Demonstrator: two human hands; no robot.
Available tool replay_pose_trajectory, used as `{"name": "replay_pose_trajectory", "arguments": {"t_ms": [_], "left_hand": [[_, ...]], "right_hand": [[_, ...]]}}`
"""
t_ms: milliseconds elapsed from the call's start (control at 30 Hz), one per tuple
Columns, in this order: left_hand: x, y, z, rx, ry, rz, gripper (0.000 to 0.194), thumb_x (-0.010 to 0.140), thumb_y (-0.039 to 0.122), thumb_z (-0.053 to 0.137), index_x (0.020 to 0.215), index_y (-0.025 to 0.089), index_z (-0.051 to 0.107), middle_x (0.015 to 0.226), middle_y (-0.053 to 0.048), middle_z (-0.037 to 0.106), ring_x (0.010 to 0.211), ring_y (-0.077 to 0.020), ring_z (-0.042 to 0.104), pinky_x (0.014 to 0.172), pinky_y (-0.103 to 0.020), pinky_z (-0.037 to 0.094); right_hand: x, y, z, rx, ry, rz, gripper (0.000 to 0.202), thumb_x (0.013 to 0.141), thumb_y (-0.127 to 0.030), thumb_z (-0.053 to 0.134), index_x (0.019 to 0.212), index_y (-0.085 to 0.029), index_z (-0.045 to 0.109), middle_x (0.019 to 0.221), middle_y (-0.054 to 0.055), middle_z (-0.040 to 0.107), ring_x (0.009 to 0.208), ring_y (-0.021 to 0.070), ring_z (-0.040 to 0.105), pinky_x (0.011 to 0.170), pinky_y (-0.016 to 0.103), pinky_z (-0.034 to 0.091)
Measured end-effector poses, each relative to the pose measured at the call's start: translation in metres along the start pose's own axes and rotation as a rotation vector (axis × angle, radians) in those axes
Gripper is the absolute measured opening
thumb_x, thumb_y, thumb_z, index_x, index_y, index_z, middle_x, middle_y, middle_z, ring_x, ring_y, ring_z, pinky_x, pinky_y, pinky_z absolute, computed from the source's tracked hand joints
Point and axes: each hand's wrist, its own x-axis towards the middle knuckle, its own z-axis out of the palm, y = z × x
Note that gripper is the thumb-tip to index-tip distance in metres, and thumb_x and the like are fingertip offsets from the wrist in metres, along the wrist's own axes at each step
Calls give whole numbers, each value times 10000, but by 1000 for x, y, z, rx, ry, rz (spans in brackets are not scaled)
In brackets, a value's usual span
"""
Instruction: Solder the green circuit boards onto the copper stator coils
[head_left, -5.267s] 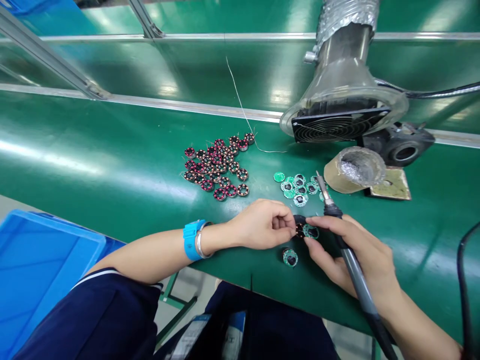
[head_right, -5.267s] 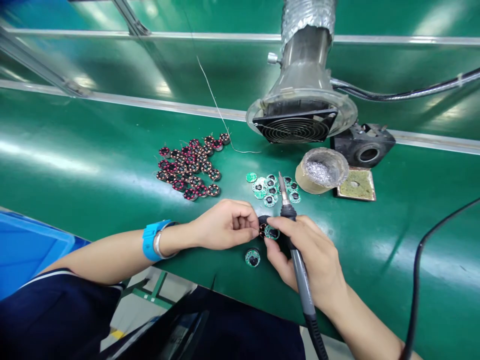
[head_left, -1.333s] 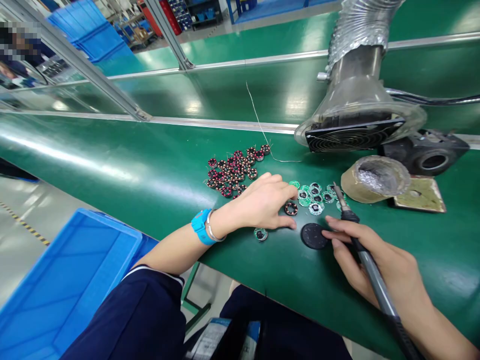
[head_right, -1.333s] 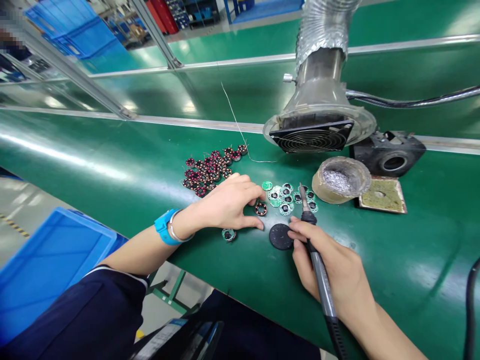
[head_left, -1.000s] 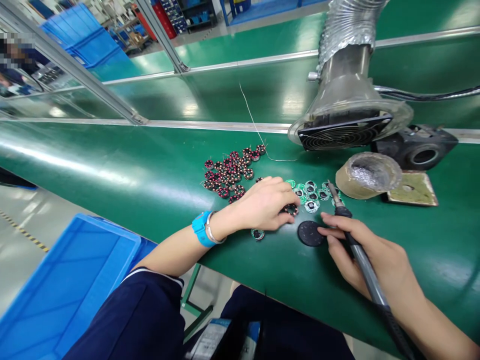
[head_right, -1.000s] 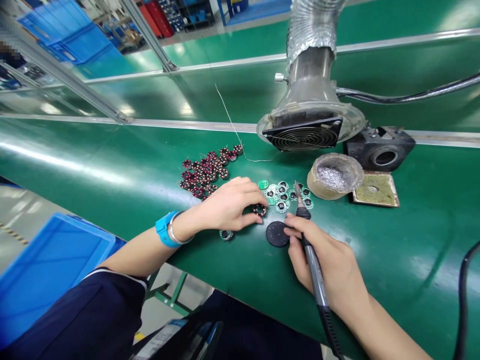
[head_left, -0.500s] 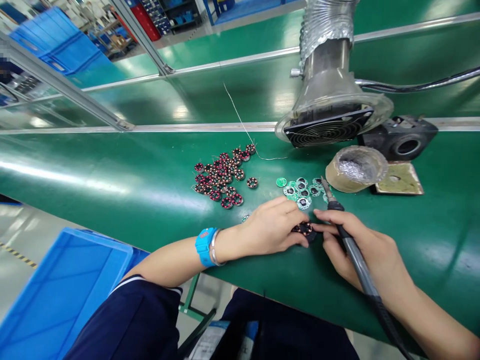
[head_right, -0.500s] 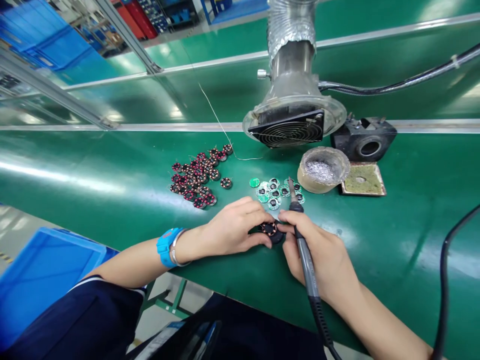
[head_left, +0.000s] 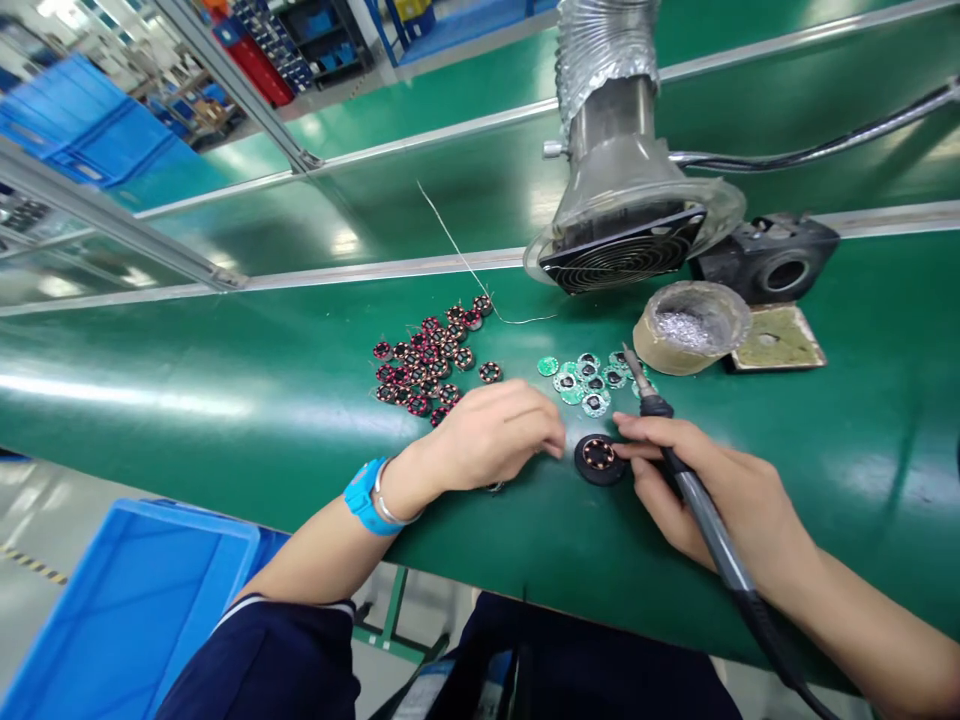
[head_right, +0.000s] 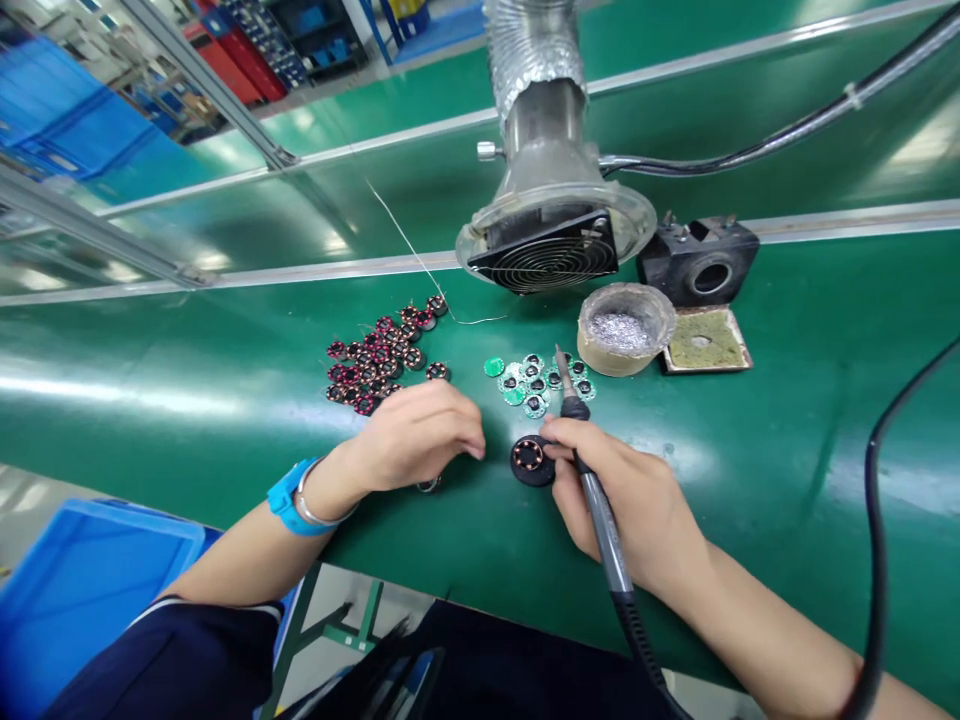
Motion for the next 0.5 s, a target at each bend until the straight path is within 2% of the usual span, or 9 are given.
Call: {"name": "replay_pose_trajectory", "arguments": {"t_ms": [67, 233, 367, 500], "left_hand": [[-1, -2, -1, 27, 22, -46, 140, 950, 99, 517, 879, 175, 611, 857, -25, 679, 790, -116, 600, 743, -238, 494], [3, -2, 13, 99, -124, 29, 248, 952, 85, 452, 1035, 204, 653, 880, -15, 677, 763, -127, 577, 691, -244, 466], [6, -3, 21, 75, -114, 85, 213, 975, 123, 459, 952, 194, 658, 843, -4, 676, 755, -132, 575, 696, -256, 454], [4, -4, 18, 115, -67, 7, 236, 958, 84, 433, 875, 183, 631, 835, -14, 670, 761, -124, 579, 714, -250, 453]], "right_hand": [[-1, 0, 3, -11, 8, -25, 379, 869, -166, 583, 1237, -239, 528, 1074, 30, 740, 833, 160, 738, 705, 249, 593], [2, 2, 15, -48, 57, -86, 376, 857, -246, 654, 1207, -241, 519, 1004, 24, 734, 784, 161, 712, 717, 288, 561], [8, 0, 20, -43, 21, -121, 304, 891, -246, 616, 1178, -240, 516, 880, 10, 683, 719, 150, 644, 670, 281, 519], [11, -2, 18, 15, -54, -99, 291, 886, -180, 582, 1160, -244, 509, 836, 0, 615, 729, 141, 589, 647, 251, 490]]}}
